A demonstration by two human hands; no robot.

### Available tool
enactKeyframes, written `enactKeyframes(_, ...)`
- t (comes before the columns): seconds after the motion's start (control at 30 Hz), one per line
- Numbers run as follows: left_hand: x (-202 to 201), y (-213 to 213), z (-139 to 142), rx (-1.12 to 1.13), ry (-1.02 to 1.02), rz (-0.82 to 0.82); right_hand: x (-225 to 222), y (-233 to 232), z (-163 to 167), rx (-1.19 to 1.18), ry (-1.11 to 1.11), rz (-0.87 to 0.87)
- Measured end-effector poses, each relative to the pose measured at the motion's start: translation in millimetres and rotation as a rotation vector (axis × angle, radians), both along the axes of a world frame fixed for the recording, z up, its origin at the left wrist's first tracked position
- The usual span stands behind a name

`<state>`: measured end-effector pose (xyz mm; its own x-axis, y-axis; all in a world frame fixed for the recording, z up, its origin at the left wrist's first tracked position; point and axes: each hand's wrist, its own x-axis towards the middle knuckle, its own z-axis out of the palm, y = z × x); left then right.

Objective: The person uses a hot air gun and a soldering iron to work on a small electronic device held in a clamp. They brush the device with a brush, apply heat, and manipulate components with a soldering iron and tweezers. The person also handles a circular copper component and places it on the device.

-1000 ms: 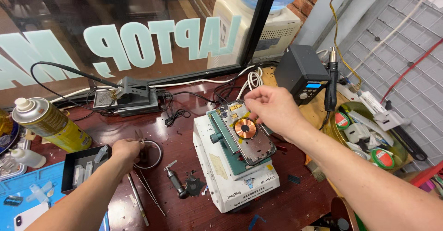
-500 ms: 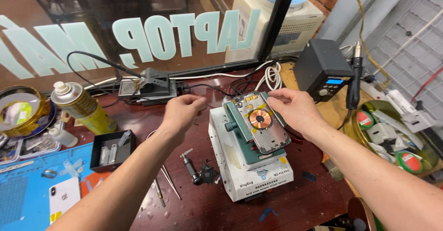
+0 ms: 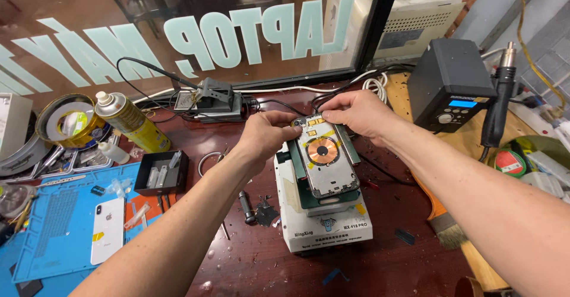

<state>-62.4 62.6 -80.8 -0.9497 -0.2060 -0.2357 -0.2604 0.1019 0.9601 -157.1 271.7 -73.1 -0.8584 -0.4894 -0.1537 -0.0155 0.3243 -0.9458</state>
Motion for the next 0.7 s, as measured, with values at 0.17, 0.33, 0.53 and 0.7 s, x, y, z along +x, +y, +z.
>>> enactKeyframes(0.17,4,-6,8,-0.024,-0.082,0.008,-10,-7,3,0.071,0.005,0.07)
enactKeyframes(0.33,2,-9,13,0.086,-0.104,0.043,-12,-18,6,0.116,0.068,0.132)
enactKeyframes(0.53,-1,-9,13,0.057,-0.19,0.118,-8,-26,2,0.106,0.102,0.093)
enactKeyframes(0.7,-4,-11,11,0.094,-0.171,0.079,-4,-22,1,0.091,0.104,0.072)
